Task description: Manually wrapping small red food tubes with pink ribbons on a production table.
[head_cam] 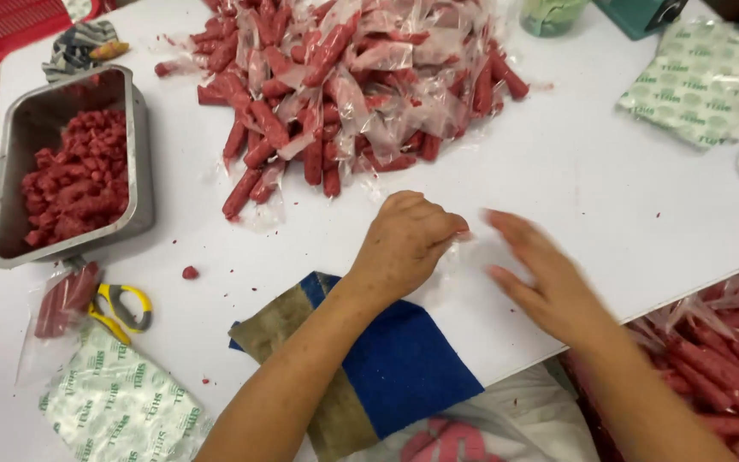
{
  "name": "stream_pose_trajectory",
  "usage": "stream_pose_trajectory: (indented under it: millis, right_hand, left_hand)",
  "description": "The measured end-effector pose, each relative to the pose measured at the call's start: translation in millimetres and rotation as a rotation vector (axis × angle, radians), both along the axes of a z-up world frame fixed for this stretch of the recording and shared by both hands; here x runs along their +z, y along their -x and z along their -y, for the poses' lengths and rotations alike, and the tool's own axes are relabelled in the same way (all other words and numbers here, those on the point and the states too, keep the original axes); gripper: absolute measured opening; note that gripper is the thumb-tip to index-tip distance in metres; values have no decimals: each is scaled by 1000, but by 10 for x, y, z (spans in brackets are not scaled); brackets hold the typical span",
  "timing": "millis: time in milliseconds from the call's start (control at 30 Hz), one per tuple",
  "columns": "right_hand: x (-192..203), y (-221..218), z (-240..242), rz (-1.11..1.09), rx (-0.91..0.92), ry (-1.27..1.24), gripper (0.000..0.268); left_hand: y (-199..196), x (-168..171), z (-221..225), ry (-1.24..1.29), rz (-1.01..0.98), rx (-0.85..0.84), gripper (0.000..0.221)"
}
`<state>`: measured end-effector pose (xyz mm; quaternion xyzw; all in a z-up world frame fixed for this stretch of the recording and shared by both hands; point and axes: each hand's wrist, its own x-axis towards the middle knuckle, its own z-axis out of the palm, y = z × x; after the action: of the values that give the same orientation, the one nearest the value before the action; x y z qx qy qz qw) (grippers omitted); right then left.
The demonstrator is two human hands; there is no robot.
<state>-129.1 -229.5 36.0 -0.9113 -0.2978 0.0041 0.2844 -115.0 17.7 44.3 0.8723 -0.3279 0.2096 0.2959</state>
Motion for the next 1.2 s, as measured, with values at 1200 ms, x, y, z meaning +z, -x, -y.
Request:
stream_pose_trajectory:
  millis: [1200]
  right_hand:
    - [788, 1100, -805, -720, 1192, -360, 21]
  left_hand:
    - [2548, 449, -520, 30, -100, -53, 12]
